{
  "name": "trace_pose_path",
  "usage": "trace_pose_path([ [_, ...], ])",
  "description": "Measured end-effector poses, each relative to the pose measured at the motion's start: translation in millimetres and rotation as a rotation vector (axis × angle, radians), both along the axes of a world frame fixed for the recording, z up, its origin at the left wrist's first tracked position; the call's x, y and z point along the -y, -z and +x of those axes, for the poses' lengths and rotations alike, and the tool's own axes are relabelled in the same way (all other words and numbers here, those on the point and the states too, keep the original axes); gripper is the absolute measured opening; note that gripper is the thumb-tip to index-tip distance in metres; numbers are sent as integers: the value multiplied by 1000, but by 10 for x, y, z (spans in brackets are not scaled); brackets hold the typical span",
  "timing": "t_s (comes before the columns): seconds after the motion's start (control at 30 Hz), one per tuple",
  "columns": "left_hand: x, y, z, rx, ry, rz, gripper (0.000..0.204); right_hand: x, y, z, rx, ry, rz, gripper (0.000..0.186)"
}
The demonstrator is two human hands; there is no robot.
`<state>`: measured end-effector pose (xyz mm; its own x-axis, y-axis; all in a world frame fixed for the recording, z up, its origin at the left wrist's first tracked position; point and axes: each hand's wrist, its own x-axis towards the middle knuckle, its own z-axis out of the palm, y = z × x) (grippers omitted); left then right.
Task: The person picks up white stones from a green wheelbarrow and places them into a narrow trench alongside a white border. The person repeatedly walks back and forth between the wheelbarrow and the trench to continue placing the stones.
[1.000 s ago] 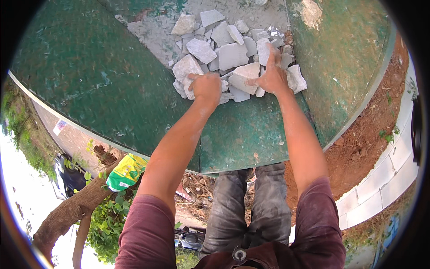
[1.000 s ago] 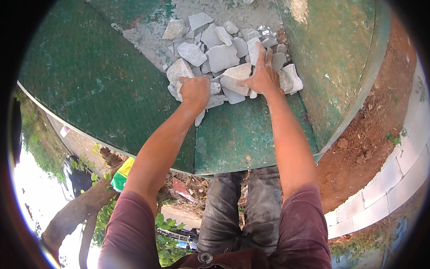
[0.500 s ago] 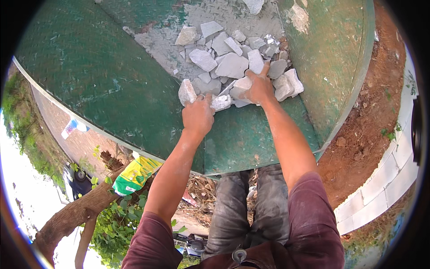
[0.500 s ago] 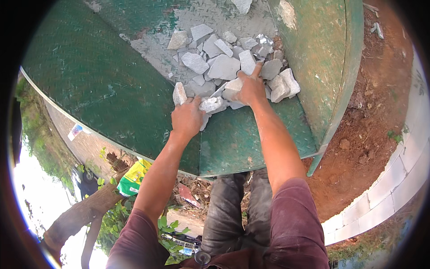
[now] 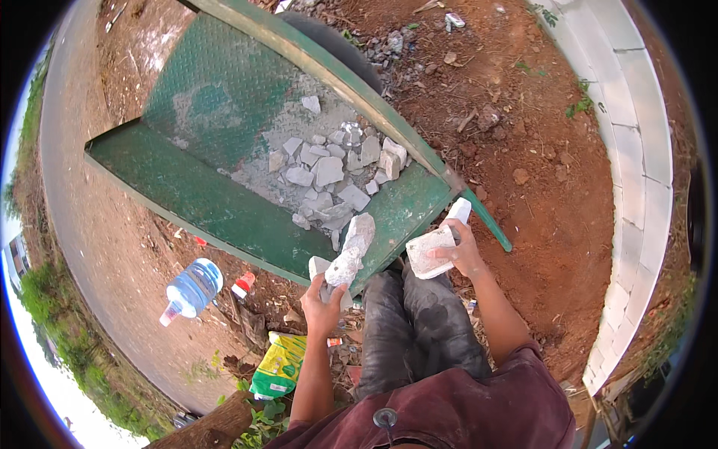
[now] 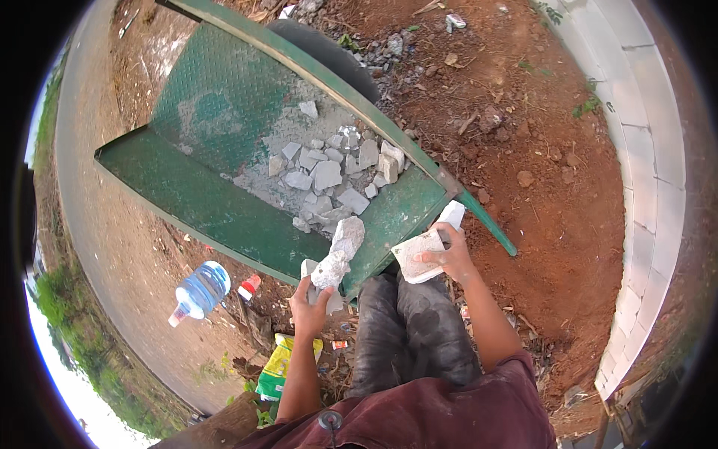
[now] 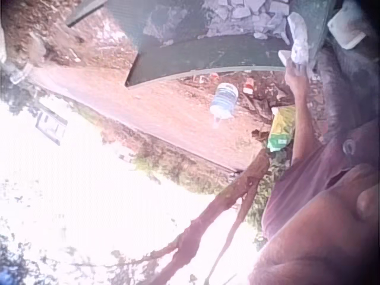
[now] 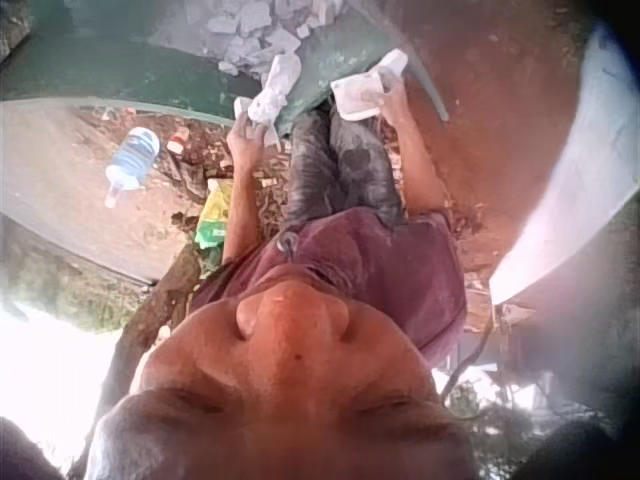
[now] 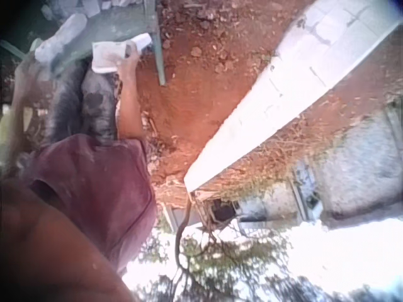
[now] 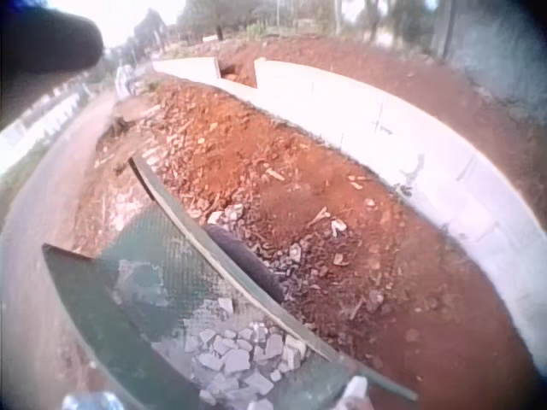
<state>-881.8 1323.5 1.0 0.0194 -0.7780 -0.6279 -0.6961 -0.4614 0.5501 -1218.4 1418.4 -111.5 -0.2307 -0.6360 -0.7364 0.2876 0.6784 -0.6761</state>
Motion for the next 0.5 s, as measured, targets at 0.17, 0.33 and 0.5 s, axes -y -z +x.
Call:
trace_pose_path([
  [0.17, -269, -741, -411, -138, 276, -63, 43, -1414, -1159, -512, 98, 737, -83, 53],
  [0.33, -479, -967, -1129, -277, 574, -48, 42, -3064, -1713, -721, 39, 1364, -142, 60],
  [0.5, -859, -1029, -2326, -245, 836, -16, 38, -4699, -1603, -614, -55, 1843, -217, 59],
])
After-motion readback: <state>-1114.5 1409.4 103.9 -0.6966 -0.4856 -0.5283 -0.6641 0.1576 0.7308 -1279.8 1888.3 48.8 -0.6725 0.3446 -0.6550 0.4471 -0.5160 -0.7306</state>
